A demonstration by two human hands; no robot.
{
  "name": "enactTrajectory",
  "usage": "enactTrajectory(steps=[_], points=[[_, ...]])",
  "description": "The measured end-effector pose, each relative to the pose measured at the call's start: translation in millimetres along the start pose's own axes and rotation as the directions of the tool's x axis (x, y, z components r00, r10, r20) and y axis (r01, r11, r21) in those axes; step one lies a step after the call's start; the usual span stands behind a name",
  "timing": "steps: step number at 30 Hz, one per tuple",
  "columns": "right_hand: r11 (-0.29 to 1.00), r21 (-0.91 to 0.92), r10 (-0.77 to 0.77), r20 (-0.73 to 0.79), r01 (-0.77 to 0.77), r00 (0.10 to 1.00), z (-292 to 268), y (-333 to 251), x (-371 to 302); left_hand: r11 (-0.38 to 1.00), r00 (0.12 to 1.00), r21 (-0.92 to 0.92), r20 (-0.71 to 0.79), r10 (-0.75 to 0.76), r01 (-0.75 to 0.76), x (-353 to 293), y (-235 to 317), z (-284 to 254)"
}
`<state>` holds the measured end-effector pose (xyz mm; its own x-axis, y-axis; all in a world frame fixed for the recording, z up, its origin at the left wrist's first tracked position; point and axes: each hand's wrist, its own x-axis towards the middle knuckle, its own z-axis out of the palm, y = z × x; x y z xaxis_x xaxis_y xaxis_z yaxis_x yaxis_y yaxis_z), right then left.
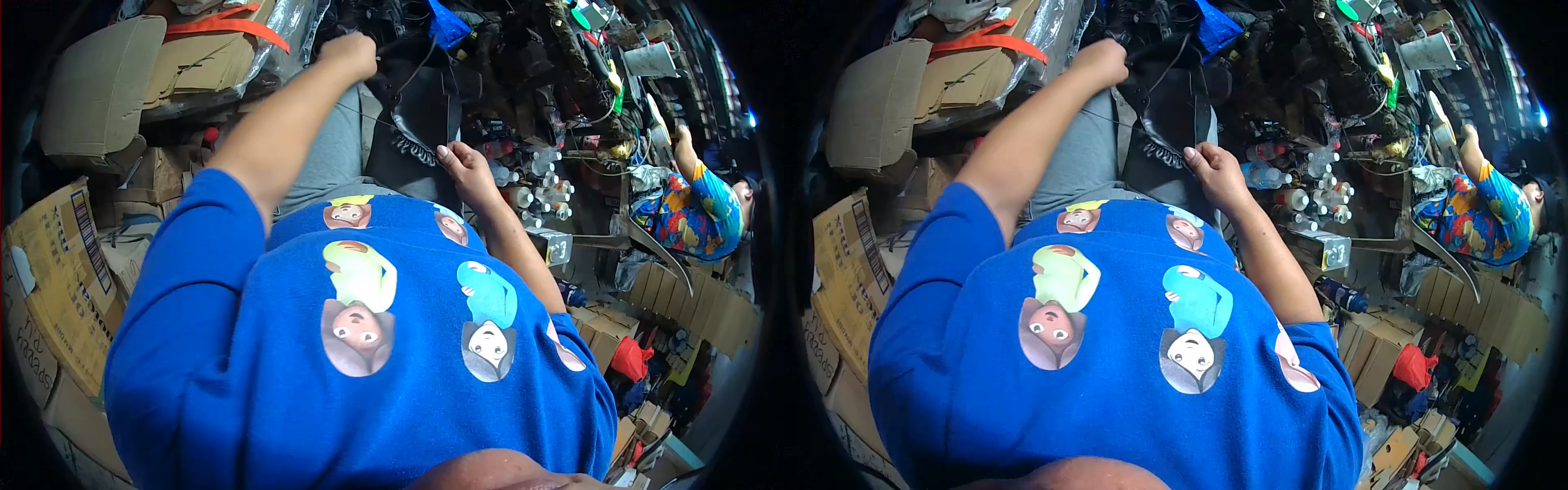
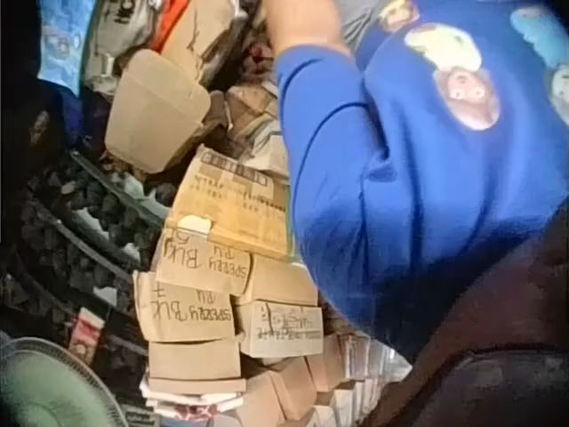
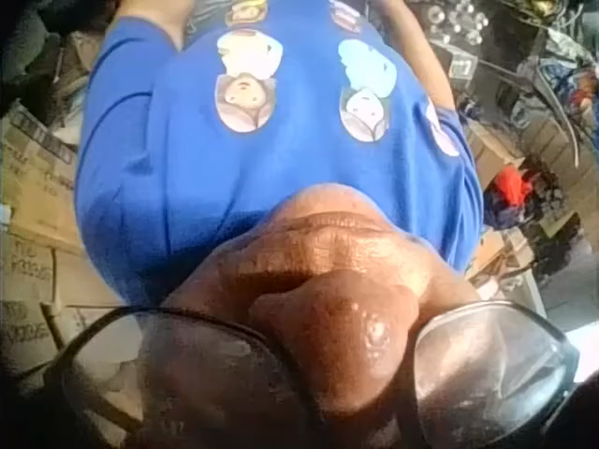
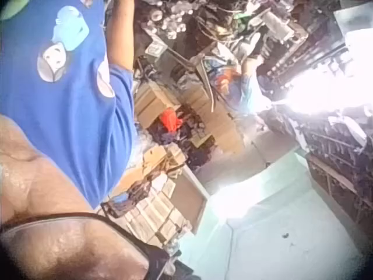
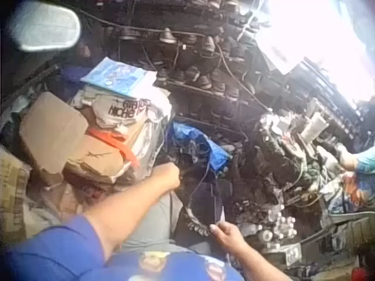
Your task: Hand-stitching or finishing a black leather shoe upper in a workshop environment.
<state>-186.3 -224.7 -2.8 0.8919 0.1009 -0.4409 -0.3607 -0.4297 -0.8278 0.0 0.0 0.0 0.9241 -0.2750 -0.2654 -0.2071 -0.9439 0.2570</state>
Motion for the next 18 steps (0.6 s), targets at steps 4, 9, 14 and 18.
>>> enactTrajectory(steps=[4,9,14,18], points=[[0.991,-0.035,-0.132,-0.17,0.128,0.977,19.8,-5.2,5.9,0.995,0.991,0.058,-0.104,0.082,-0.076,8.3,-5.7,19.9],[0.981,-0.172,-0.117,-0.189,0.085,0.975,6.2,-16.5,7.6,0.722,0.696,-0.193,-0.513,0.503,-0.664,-36.6,-2.7,17.6],[0.979,-0.203,-0.034,-0.066,0.02,0.997,-12.0,-27.6,8.3,0.703,0.702,-0.099,-0.24,0.67,-0.704,-58.8,-6.3,21.0],[0.992,-0.11,-0.072,-0.049,0.067,0.996,-13.4,-27.1,7.6,0.664,0.656,-0.09,-0.301,0.692,-0.742,-64.2,-21.9,15.1]])
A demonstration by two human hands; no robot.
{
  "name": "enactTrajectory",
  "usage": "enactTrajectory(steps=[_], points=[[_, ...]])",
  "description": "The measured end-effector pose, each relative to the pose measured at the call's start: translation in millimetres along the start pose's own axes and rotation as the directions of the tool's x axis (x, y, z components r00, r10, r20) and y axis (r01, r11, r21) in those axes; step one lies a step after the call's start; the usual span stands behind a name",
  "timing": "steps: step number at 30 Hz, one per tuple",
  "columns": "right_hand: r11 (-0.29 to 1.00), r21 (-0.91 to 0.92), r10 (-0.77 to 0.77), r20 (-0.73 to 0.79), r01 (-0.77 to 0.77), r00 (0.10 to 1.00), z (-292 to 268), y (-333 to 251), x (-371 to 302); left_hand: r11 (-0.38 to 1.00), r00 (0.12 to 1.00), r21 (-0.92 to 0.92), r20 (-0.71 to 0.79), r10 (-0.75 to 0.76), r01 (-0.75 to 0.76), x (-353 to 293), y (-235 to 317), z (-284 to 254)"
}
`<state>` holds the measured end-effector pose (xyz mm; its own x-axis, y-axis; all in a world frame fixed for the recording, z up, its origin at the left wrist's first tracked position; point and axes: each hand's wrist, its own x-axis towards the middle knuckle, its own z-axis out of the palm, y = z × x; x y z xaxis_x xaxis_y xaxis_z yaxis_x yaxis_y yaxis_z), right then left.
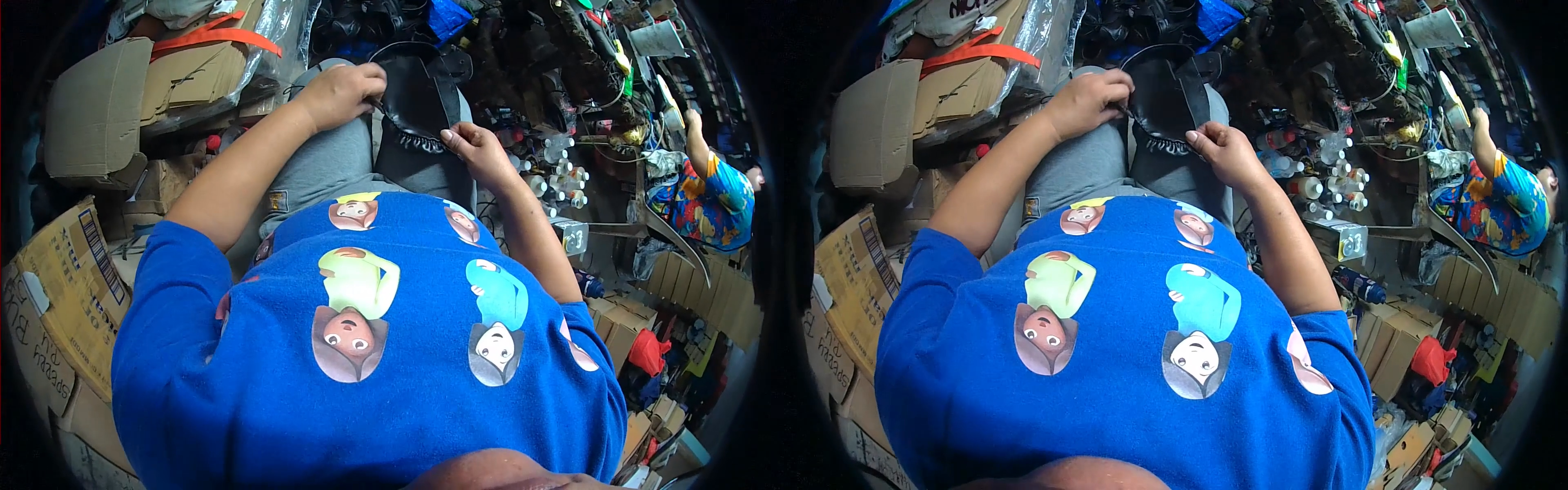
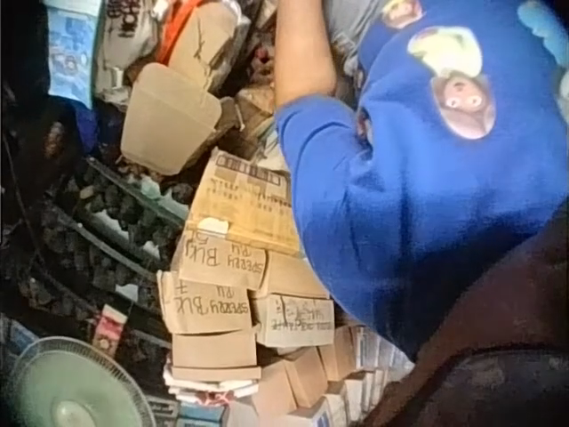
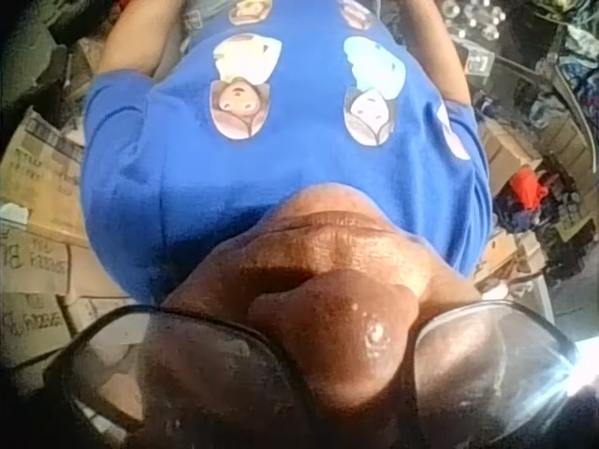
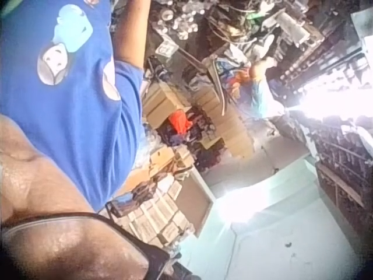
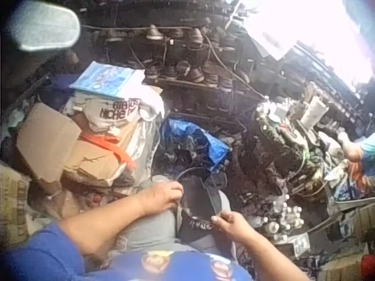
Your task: Hand-stitching or finishing a black leather shoe upper in a workshop environment.
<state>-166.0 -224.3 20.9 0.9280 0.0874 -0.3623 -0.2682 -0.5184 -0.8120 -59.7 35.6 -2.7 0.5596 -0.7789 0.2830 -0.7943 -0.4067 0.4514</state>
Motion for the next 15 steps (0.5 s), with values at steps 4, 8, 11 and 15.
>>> enactTrajectory(steps=[4,8,11,15], points=[[0.998,0.004,0.056,0.025,-0.056,0.998,-1.8,1.6,1.2,0.999,0.998,0.046,0.064,0.018,-0.021,-8.3,2.0,-5.1],[0.999,0.044,0.023,0.031,-0.025,0.999,0.3,2.7,2.8,0.995,0.995,0.096,0.098,-0.014,0.004,-10.1,3.5,-2.6],[0.999,0.034,0.038,0.042,-0.039,0.998,-2.3,5.1,3.5,0.994,0.992,0.114,0.129,-0.016,0.001,-7.8,1.2,-1.1],[0.999,0.036,0.021,0.066,-0.023,0.998,-4.9,5.0,1.3,0.99,0.997,0.135,0.08,0.016,-0.027,-6.5,0.5,-1.2]])
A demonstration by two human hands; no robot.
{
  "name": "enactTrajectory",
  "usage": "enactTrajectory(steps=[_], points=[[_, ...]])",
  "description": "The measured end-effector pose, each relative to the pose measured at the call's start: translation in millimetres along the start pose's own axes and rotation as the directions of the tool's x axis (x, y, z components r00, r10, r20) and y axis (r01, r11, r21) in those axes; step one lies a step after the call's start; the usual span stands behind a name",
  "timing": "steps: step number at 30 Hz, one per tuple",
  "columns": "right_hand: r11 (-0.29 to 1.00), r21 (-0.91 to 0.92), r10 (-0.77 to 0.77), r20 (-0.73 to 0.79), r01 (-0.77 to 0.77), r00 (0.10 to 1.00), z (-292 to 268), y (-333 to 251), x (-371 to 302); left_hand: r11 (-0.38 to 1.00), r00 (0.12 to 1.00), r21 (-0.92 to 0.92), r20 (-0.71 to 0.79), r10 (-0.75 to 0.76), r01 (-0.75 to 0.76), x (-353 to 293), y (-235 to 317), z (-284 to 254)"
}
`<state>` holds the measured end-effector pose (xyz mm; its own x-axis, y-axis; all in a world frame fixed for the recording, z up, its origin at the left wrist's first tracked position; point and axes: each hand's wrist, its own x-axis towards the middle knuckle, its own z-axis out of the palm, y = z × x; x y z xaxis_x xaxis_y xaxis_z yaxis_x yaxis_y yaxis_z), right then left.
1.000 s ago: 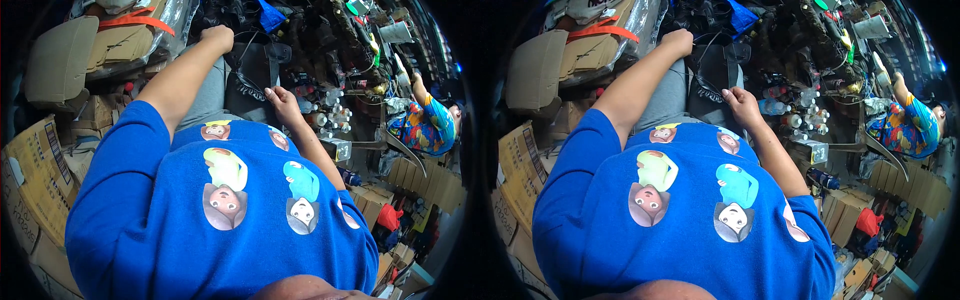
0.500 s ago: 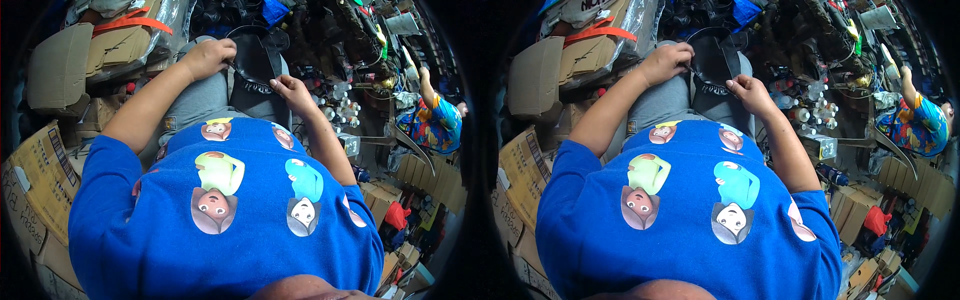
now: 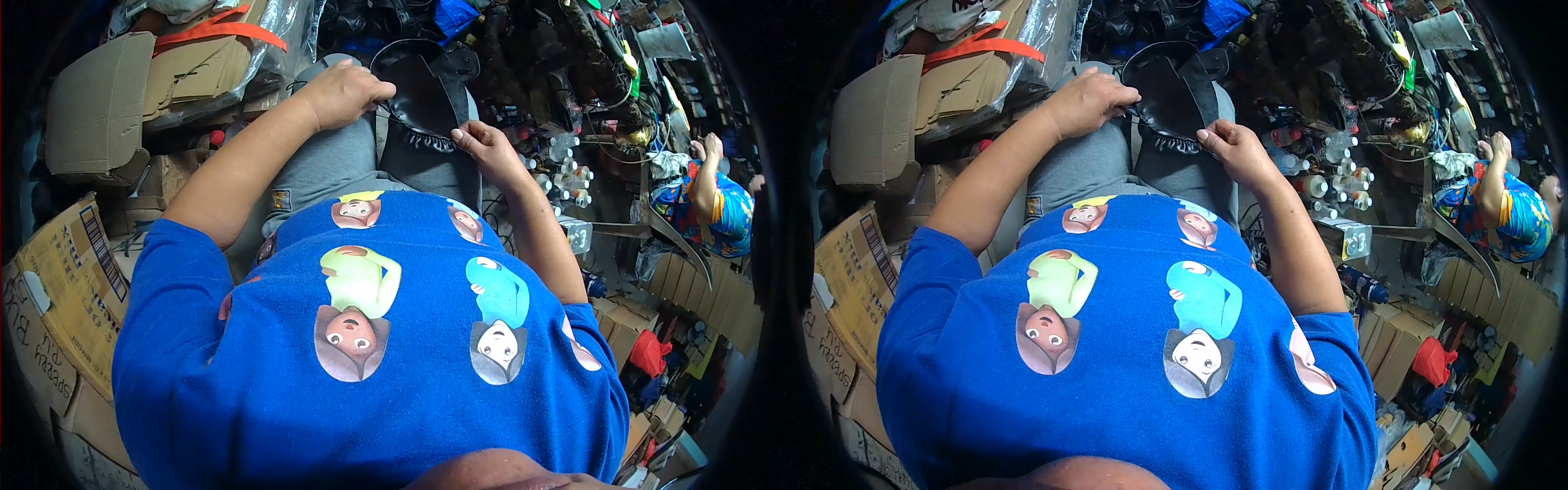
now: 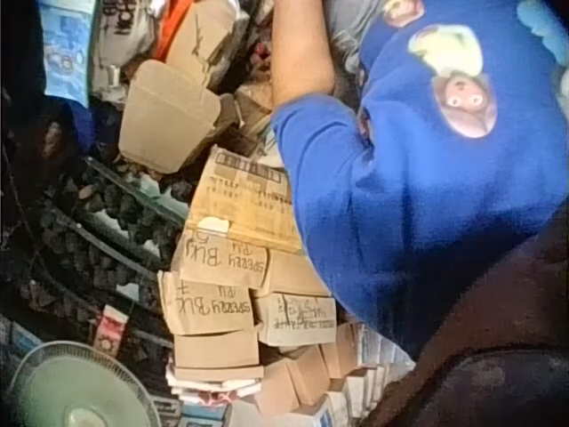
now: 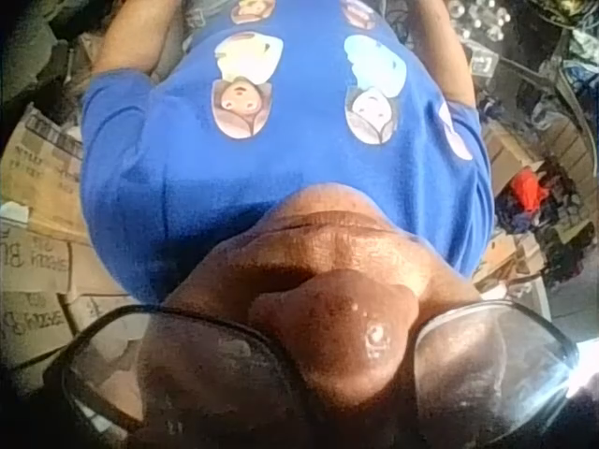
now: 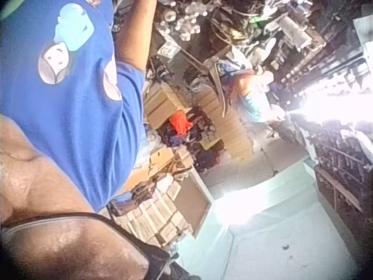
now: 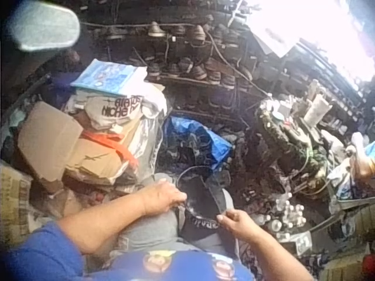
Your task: Hand-stitching or finishing a black leather shoe upper in a workshop environment.
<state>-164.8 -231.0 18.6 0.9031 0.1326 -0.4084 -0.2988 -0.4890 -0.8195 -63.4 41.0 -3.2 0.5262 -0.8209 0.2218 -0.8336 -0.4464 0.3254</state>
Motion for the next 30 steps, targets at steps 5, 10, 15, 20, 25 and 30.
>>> enactTrajectory(steps=[5,10,15,20,25,30], points=[[0.999,0.036,0.005,-0.003,-0.005,1.0,-1.8,5.2,-3.2,0.997,0.994,0.073,0.106,-0.028,0.02,3.8,-1.1,-2.2],[0.999,0.027,0.029,-0.004,-0.029,1.0,-3.1,5.0,-0.2,0.997,0.981,0.052,0.181,-0.065,0.056,7.0,1.1,-7.0],[0.92,-0.375,-0.114,0.02,0.113,0.993,-10.7,-21.4,8.1,0.995,0.998,-0.084,-0.054,0.043,-0.047,10.3,40.5,-7.5],[0.965,-0.252,-0.038,0.157,0.077,0.987,-24.2,-8.9,30.8,0.998,0.997,-0.06,0.065,0.037,-0.033,20.7,77.7,15.2],[0.995,-0.025,-0.088,0.152,0.093,0.984,-13.3,-0.8,30.6,0.973,0.999,-0.228,-0.001,-0.034,0.033,10.3,74.5,20.4],[0.974,-0.21,-0.061,0.125,0.087,0.99,-10.0,-14.3,25.7,0.944,0.988,-0.305,-0.039,-0.147,0.129,-16.2,63.9,14.2]])
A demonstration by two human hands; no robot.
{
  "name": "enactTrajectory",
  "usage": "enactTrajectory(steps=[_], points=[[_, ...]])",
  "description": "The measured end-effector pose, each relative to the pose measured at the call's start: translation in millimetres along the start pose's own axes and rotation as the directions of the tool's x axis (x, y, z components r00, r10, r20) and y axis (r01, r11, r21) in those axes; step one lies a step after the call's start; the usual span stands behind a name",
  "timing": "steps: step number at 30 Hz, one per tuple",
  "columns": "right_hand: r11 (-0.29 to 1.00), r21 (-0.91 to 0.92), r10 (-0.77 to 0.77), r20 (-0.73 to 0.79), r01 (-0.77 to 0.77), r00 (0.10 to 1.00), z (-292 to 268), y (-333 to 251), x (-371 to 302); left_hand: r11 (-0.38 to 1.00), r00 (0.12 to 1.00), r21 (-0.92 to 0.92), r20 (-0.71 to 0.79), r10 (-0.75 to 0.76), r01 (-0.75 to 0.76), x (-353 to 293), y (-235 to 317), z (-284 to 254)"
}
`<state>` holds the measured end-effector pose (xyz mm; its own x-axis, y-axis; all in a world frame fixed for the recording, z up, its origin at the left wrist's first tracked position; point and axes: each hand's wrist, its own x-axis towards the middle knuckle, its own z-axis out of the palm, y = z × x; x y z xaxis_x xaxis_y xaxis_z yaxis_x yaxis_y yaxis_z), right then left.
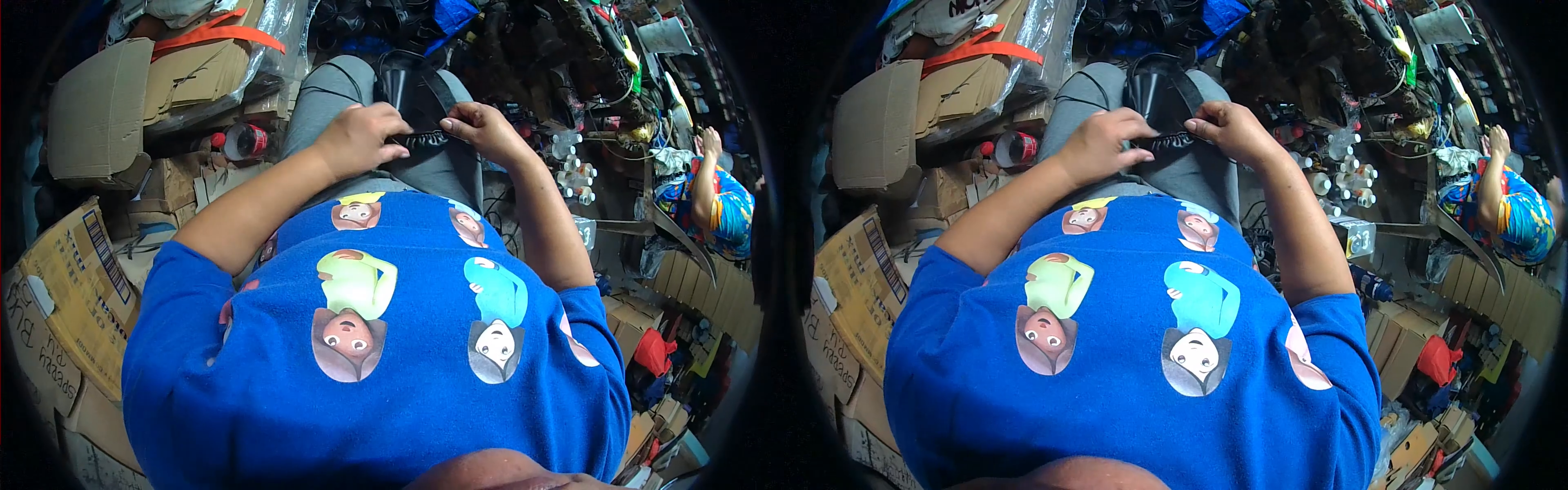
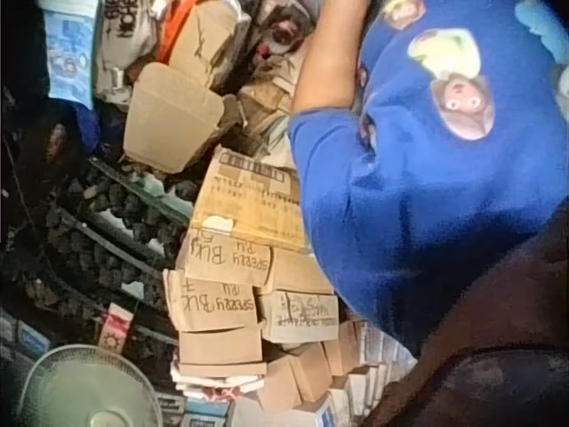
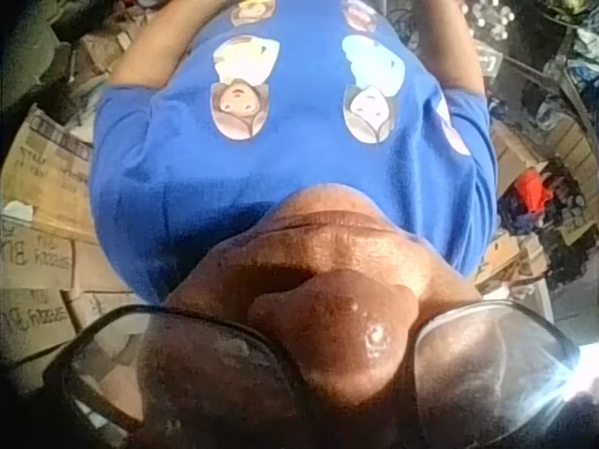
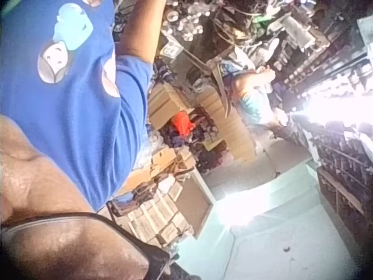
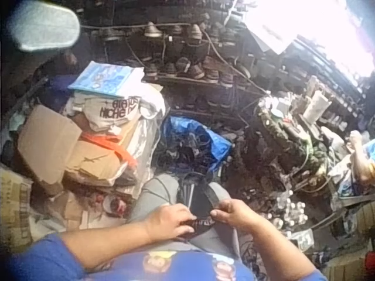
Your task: Hand-stitching or finishing a black leather shoe upper in a workshop environment.
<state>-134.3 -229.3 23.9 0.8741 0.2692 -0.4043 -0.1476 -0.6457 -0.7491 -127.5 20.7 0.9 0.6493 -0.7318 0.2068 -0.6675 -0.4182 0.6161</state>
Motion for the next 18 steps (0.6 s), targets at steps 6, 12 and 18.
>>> enactTrajectory(steps=[6,12,18], points=[[1.0,0.014,-0.025,-0.01,0.025,1.0,-0.6,5.2,-3.8,0.967,0.986,0.255,-0.166,0.022,0.021,1.4,-21.3,-32.4],[0.998,0.062,-0.005,-0.057,0.009,0.998,0.4,-5.4,-12.5,0.935,1.0,0.353,0.023,0.02,-0.027,9.4,-30.4,-27.0],[0.998,-0.017,-0.064,-0.112,0.063,0.992,2.2,2.8,-15.2,0.941,0.993,0.321,-0.012,0.114,-0.104,-0.1,-35.6,-29.5]])
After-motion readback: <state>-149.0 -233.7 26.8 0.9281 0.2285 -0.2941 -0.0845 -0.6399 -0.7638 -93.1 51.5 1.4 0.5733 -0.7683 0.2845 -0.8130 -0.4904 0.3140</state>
